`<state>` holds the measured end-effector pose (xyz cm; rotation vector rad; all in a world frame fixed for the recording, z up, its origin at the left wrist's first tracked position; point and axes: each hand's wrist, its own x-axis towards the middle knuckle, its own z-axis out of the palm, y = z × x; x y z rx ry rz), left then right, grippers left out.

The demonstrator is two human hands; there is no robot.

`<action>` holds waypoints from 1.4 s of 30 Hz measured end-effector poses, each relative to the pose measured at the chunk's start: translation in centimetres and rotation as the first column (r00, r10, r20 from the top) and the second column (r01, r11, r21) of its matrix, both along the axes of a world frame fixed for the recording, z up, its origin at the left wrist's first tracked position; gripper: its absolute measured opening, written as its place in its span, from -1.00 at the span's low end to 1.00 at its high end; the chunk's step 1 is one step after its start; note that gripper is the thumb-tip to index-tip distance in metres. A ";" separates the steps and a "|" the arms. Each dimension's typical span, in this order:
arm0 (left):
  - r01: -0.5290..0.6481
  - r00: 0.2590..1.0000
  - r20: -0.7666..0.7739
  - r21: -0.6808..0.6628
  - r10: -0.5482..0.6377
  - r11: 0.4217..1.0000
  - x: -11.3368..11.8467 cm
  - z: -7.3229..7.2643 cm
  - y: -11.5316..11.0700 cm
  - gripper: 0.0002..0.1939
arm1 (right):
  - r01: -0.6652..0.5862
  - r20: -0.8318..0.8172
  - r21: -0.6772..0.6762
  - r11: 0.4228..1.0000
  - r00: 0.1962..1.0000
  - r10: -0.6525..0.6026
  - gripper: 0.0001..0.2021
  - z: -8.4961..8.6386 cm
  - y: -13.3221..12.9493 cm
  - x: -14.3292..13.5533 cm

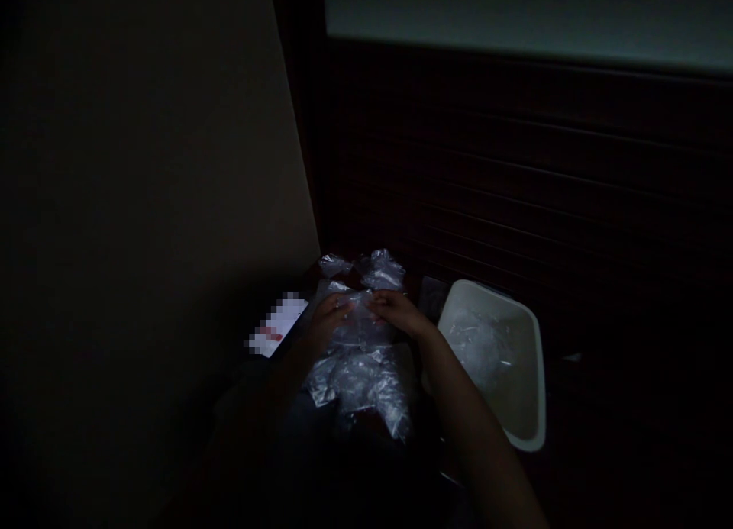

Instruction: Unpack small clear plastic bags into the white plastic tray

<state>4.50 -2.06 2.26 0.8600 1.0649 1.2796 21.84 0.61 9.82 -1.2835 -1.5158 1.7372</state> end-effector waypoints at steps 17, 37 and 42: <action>0.275 0.910 0.349 -0.101 -0.225 0.956 1.0 2.2 -1.6 -0.79 | 0.165 -0.084 0.058 0.985 0.984 -0.159 -0.66 -0.2 0.3 0.2; 0.265 0.928 0.299 -0.111 -0.222 0.958 1.1 2.2 -1.7 -0.77 | 0.160 -0.009 0.287 0.944 0.986 -0.164 -0.71 -0.6 0.6 0.2; 0.230 0.938 0.290 -0.101 -0.192 0.968 1.2 1.9 -1.5 -0.79 | 0.167 -0.006 0.344 0.924 0.984 -0.176 -0.71 -1.2 0.8 0.3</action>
